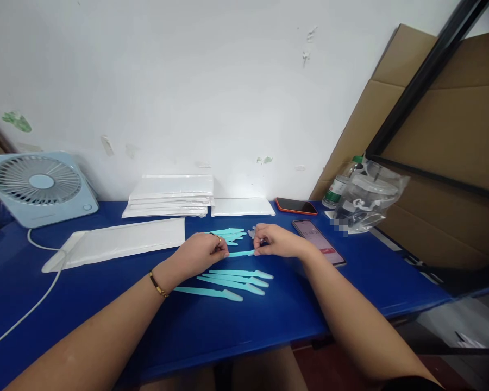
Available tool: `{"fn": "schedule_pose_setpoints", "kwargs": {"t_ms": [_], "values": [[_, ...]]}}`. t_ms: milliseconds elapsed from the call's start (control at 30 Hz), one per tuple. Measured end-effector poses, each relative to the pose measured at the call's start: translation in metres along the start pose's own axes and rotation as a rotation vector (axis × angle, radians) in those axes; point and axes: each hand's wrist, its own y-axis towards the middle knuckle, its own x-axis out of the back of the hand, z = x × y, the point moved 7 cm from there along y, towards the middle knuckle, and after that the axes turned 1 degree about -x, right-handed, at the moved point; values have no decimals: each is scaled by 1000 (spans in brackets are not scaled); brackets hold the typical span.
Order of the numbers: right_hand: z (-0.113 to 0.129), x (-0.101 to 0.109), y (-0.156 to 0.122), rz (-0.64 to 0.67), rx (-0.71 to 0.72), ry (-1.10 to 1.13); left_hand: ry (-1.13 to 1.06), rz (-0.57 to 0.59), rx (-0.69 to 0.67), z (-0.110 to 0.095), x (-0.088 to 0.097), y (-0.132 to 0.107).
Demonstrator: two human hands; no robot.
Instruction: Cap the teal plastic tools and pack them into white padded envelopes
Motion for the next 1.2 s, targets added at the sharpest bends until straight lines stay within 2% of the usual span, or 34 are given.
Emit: {"fn": "schedule_pose_setpoints", "kwargs": {"t_ms": [67,200,267,333,433,533,600,700,767,933,1000,1067,1133,1200], "values": [[-7,4,1,-66,-25,-26,86,-67,44,12,9,2],[-31,19,-2,-229,-172,-61,217,-181,165,39,27,2],[-35,22,-3,-258,-197,-52,208,-210,167,41,31,0],[-32,22,-4,-254,-172,-31,125,-170,97,29,26,-2],[-24,21,-6,-218,-143,28,-56,27,-45,-1,5,-5],[-16,19,-9,-140,-125,92,-129,164,-26,-14,-11,-9],[-8,15,-10,-48,-95,129,-136,182,44,-10,-16,-8],[-1,2,-10,118,-76,185,-137,123,117,3,-14,-4],[-1,-3,-8,145,-90,204,-140,78,137,11,-11,-2],[-18,0,-3,11,-181,154,-43,-2,185,30,-1,2],[-28,9,-3,-91,-248,90,14,-63,223,37,5,1],[-32,19,-5,-206,-263,21,26,-93,197,35,10,-1],[-29,25,-6,-272,-220,-18,-15,-24,80,22,6,-3],[-23,25,-6,-269,-174,-1,-76,111,-39,5,-3,-6]]}}
